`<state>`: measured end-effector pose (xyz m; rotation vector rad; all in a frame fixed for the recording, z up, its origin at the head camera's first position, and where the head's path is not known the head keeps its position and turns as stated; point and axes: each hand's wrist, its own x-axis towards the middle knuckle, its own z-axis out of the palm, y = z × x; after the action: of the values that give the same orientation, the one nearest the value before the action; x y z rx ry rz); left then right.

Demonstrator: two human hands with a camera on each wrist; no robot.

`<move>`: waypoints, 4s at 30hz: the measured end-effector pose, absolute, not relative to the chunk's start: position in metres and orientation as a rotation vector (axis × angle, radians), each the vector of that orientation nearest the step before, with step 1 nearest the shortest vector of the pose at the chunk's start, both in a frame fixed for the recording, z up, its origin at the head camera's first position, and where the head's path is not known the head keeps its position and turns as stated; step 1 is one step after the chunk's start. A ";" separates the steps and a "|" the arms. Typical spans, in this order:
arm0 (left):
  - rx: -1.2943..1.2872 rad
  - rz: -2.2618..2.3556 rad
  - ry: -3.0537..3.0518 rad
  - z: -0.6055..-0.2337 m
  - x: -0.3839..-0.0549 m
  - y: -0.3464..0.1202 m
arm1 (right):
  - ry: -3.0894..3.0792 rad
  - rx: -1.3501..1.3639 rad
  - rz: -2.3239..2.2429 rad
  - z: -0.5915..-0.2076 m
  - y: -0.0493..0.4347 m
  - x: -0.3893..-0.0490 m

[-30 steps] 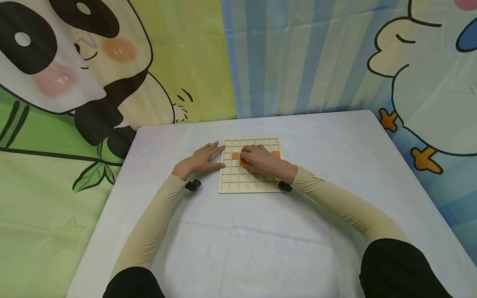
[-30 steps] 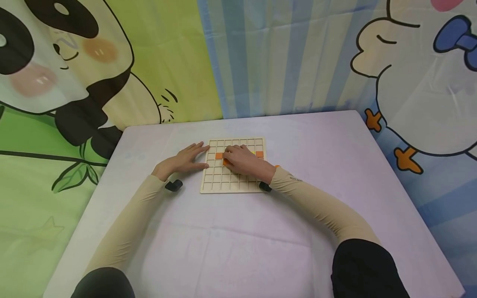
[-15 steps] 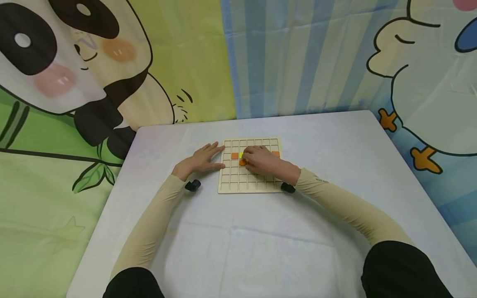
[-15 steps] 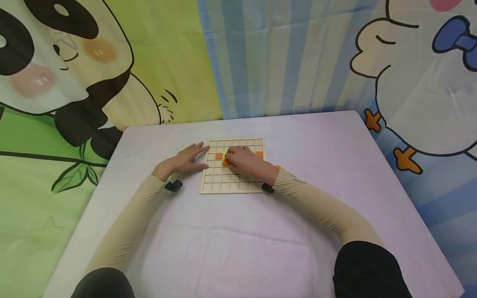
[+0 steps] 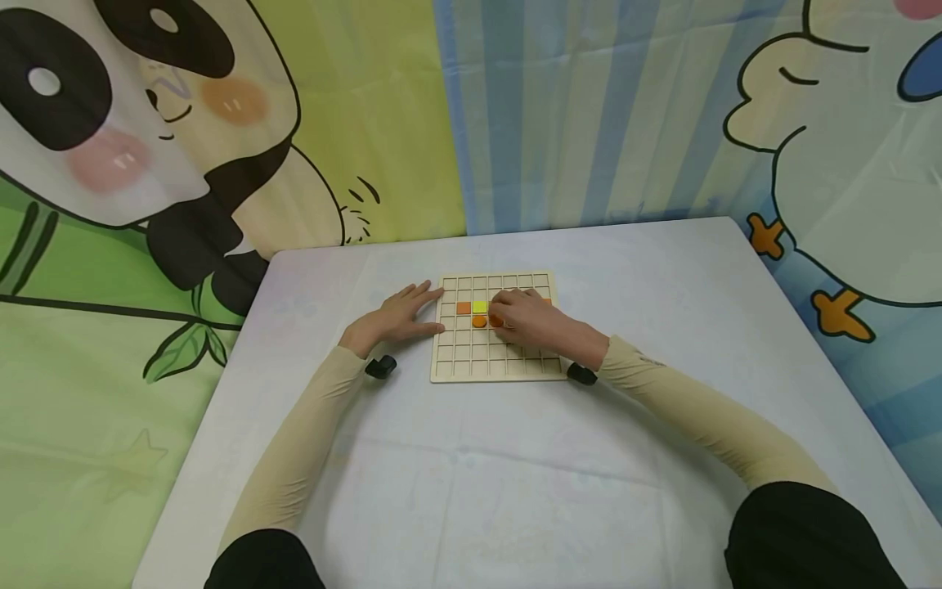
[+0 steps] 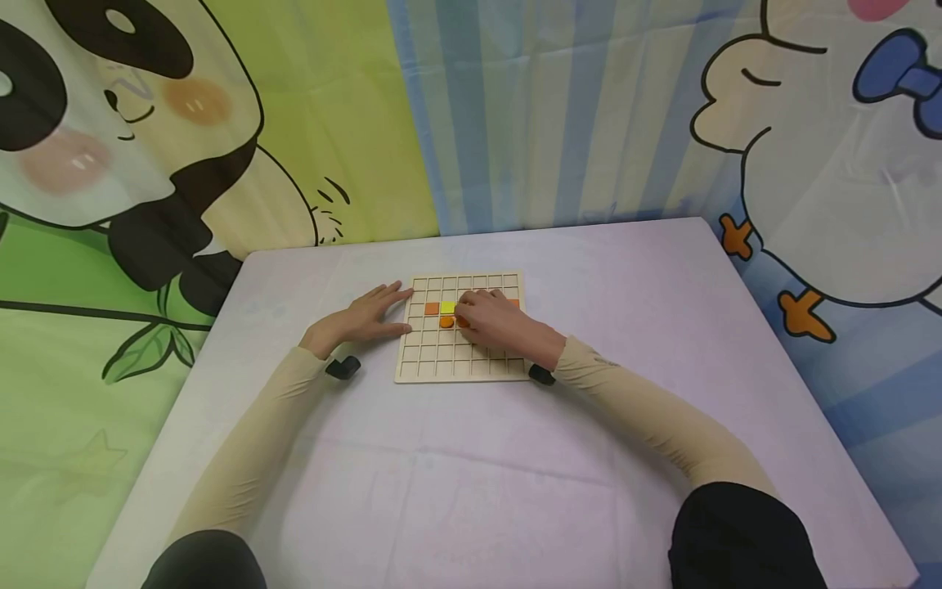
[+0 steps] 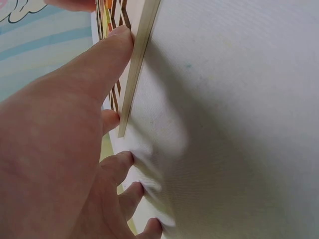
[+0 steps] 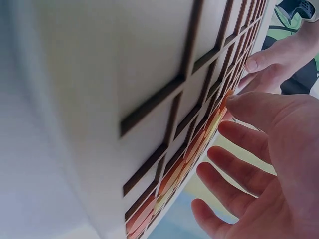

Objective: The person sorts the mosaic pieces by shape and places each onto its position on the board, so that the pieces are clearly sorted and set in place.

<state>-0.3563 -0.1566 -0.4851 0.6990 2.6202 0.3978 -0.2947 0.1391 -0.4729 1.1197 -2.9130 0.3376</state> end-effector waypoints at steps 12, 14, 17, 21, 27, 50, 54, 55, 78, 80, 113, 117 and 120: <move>0.701 0.396 2.630 -0.487 -0.356 -0.157 | -2.923 1.058 0.418 -0.472 0.162 -0.286; 0.700 0.395 2.627 -0.487 -0.356 -0.157 | -2.923 1.049 0.421 -0.472 0.166 -0.285; 0.704 0.394 2.622 -0.487 -0.356 -0.157 | -2.919 1.041 0.424 -0.472 0.171 -0.282; 0.710 0.390 2.622 -0.486 -0.356 -0.157 | -2.913 1.050 0.416 -0.473 0.176 -0.280; 0.715 0.391 2.621 -0.487 -0.356 -0.157 | -2.928 1.022 0.417 -0.474 0.185 -0.278; 0.700 0.369 2.621 -0.486 -0.357 -0.155 | -2.970 0.863 0.503 -0.474 0.218 -0.265; 0.700 0.378 2.622 -0.486 -0.356 -0.156 | -2.996 0.818 0.504 -0.474 0.225 -0.264; 0.699 0.379 2.622 -0.485 -0.356 -0.156 | -3.004 0.807 0.499 -0.474 0.227 -0.264; 0.684 0.376 2.619 -0.486 -0.358 -0.155 | -3.066 0.656 0.484 -0.482 0.265 -0.251; 0.678 0.373 2.618 -0.486 -0.358 -0.155 | -3.055 0.659 0.493 -0.483 0.266 -0.250; 0.682 0.381 2.627 -0.489 -0.358 -0.156 | -3.017 0.685 0.509 -0.474 0.260 -0.272; 0.682 0.381 2.627 -0.489 -0.358 -0.156 | -3.020 0.694 0.517 -0.472 0.256 -0.274; 0.680 0.382 2.624 -0.489 -0.358 -0.157 | -3.010 0.720 0.533 -0.470 0.252 -0.276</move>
<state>-0.3577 -0.1567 -0.4888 0.6800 2.6240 0.3821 -0.2755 0.2518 -0.4700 0.7200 -3.0104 0.5328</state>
